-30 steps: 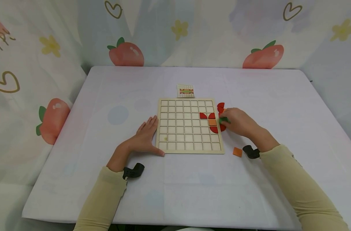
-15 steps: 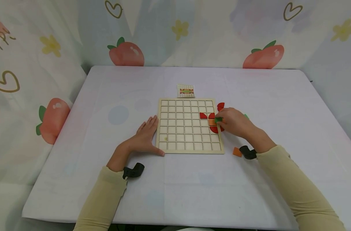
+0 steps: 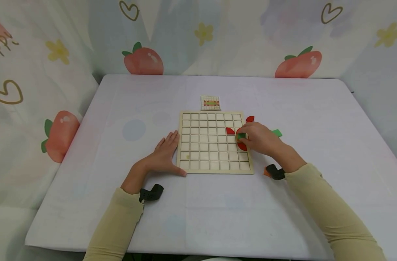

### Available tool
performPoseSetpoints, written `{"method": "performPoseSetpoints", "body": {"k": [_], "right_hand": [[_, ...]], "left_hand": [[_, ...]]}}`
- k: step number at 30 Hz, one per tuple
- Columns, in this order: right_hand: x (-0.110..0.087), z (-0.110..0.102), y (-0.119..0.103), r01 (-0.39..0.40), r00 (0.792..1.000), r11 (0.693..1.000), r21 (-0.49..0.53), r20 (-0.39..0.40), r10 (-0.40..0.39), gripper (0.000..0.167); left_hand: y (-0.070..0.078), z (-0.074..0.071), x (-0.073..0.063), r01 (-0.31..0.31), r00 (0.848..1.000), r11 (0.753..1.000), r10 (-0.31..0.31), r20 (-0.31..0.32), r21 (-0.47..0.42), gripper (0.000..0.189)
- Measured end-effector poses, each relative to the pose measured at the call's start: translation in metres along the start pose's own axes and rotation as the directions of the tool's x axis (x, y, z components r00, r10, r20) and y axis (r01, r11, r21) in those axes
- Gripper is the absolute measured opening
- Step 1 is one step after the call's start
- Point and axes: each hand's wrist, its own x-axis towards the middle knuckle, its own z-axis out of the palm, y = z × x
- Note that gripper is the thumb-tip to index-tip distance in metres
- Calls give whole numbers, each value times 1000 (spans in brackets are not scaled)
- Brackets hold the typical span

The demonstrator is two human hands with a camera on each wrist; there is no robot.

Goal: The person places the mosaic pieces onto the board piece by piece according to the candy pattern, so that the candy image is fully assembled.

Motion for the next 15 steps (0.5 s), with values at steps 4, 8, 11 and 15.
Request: {"method": "performPoseSetpoints", "body": {"k": [4,8,11,15], "right_hand": [[2,2,-2,-17,1000,1000,3,3,17,20],[4,5,-4,7,1000,1000,5,-10,-7,19],[4,6,-4,37,999,999,-5,-28,-37,19],[6,7,-5,53,998,999,-12,-29,-53,18]], "left_hand": [[1,-1,0,1,1000,1000,-1,3,-3,129],[1,0,0,2,1000,1000,-2,5,1,129],[1,0,0,0,1000,1000,0,6,0,129],[1,0,0,0,1000,1000,0,6,-2,128]]}}
